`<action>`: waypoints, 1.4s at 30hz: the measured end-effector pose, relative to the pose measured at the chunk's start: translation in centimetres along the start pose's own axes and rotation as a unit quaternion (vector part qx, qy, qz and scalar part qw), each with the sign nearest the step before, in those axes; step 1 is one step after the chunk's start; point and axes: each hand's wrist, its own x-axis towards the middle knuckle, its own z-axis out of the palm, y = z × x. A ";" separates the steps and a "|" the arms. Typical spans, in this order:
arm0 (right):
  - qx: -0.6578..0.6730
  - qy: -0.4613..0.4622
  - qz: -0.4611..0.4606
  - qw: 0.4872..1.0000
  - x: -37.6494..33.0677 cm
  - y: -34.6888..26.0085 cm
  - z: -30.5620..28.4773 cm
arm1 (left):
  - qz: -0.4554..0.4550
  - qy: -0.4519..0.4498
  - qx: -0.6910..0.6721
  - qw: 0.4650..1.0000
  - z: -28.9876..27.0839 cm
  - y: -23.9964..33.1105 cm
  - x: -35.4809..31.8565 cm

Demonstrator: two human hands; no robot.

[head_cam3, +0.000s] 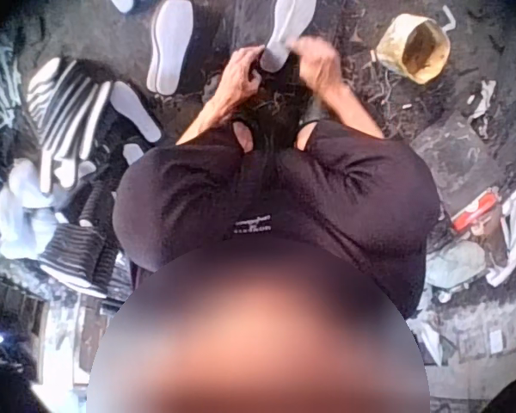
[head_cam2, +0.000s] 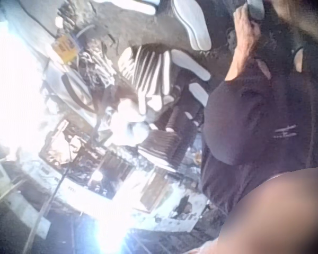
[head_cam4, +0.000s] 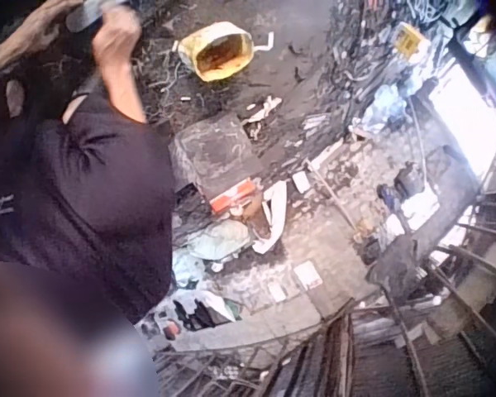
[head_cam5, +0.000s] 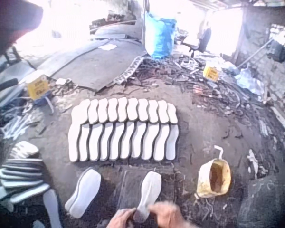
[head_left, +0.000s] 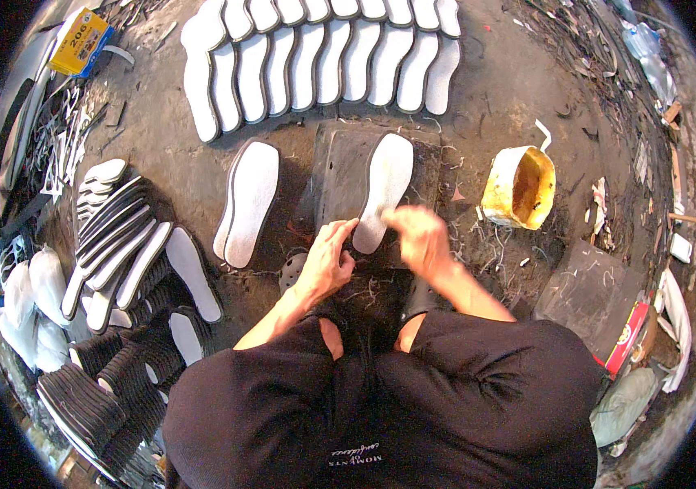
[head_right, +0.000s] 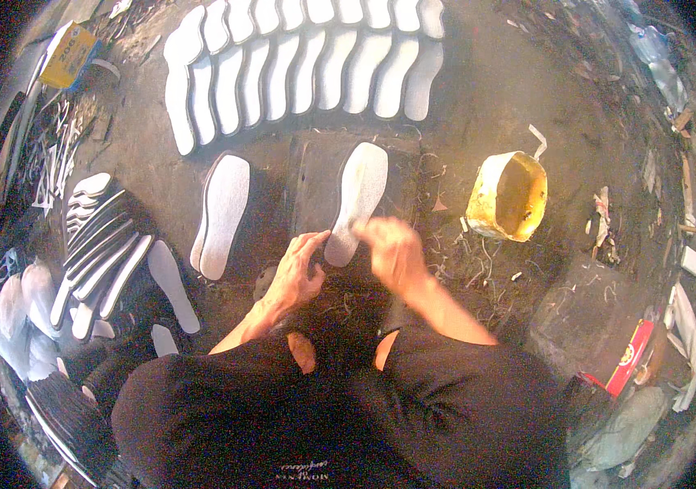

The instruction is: The person applies glue to white shoe insoles using a brush and places them on a pile. The person repeatedly picks up insoles, applies glue, and stacks them.

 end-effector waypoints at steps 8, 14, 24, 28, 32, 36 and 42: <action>0.070 0.084 0.197 0.974 7.2 0.0 -3.8 | -0.022 0.007 0.045 0.999 1.0 1.1 -0.2; -0.138 -0.069 -0.015 0.988 16.9 4.2 -1.8 | -0.055 0.037 0.105 0.992 2.8 1.6 -0.6; -0.118 -0.074 -0.014 0.990 15.2 4.7 -3.6 | -0.044 0.027 0.069 0.996 1.9 1.5 -0.6; -0.134 -0.056 -0.109 0.983 6.5 -0.8 1.2 | -0.139 0.114 -0.144 0.973 0.2 0.6 -0.3; -0.054 -0.116 -0.102 0.986 0.6 -7.8 2.5 | -0.212 0.210 -0.196 0.934 -2.2 -0.6 0.2; 0.226 -0.031 0.109 0.968 1.2 -7.1 -3.2 | -0.174 0.184 -0.186 0.949 -1.0 -0.2 1.1; -0.001 0.292 0.270 0.918 0.2 2.9 -15.3 | -0.068 0.049 0.047 0.995 3.9 2.8 1.0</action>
